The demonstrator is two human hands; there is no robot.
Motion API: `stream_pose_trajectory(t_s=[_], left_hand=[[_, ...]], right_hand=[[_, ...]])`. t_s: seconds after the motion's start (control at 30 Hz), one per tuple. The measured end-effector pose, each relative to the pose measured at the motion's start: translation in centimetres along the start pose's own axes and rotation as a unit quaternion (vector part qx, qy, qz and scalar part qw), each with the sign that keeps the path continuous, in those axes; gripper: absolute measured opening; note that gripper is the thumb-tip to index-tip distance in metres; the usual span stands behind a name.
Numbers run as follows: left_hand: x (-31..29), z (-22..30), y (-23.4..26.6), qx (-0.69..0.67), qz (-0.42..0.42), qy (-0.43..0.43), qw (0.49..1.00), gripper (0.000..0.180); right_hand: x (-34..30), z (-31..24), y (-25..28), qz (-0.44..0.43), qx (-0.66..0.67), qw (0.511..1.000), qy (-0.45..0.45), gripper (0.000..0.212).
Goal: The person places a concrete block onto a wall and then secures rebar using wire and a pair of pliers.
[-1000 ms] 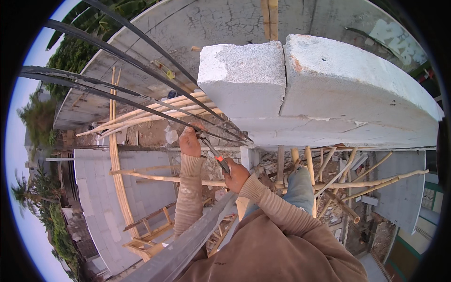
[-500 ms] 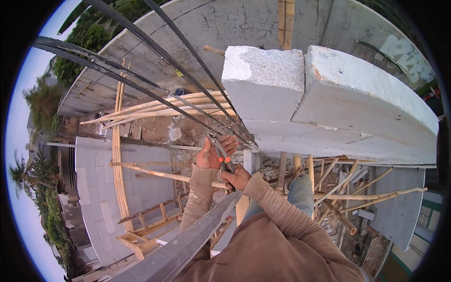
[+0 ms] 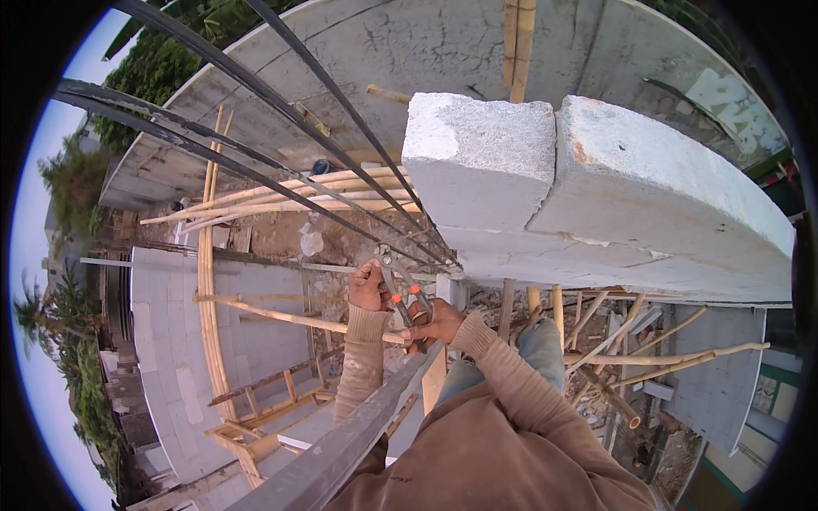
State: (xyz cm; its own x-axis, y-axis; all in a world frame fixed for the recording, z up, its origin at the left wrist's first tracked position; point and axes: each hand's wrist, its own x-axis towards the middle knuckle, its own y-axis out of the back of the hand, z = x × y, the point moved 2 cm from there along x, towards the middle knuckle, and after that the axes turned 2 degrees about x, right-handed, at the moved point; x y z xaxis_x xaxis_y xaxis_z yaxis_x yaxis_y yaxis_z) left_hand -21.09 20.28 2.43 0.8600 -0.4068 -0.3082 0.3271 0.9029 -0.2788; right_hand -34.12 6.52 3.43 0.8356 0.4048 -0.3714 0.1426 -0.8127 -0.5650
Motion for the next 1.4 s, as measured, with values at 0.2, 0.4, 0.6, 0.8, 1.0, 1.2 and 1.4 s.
stream_pose_trajectory(t_s=[0.2,0.4,0.6,0.8,1.0,1.2,1.4], left_hand=[[0.2,-1.5,0.0,-0.037,0.003,-0.049,0.998,0.023],[0.2,-1.1,0.0,-0.131,-0.083,-0.023,0.988,0.030],[0.4,-1.0,0.1,-0.091,-0.052,-0.033,0.994,0.026],[0.5,-0.4,-0.5,-0.006,-0.021,-0.078,0.997,0.027],[-0.5,-0.6,0.2,0.009,0.029,-0.053,0.998,0.027],[-2.8,1.5,-2.5,0.065,0.064,-0.089,0.992,0.024],[-3.5,0.3,-3.0,0.291,0.226,-0.217,0.904,0.023]], right_hand=[[0.5,0.9,-1.0,-0.063,0.119,0.990,0.043,0.025],[1.7,1.2,-1.9,-0.023,0.119,0.993,-0.009,0.028],[3.0,2.0,-1.3,0.080,0.056,0.995,0.012,0.033],[3.1,1.1,0.6,0.067,0.015,0.997,0.039,0.036],[1.3,0.3,0.1,-0.047,0.046,0.997,0.035,0.032],[1.6,3.3,0.1,-0.064,0.143,0.982,0.107,0.036],[0.2,1.8,-2.9,0.389,-0.351,0.825,0.211,0.051]])
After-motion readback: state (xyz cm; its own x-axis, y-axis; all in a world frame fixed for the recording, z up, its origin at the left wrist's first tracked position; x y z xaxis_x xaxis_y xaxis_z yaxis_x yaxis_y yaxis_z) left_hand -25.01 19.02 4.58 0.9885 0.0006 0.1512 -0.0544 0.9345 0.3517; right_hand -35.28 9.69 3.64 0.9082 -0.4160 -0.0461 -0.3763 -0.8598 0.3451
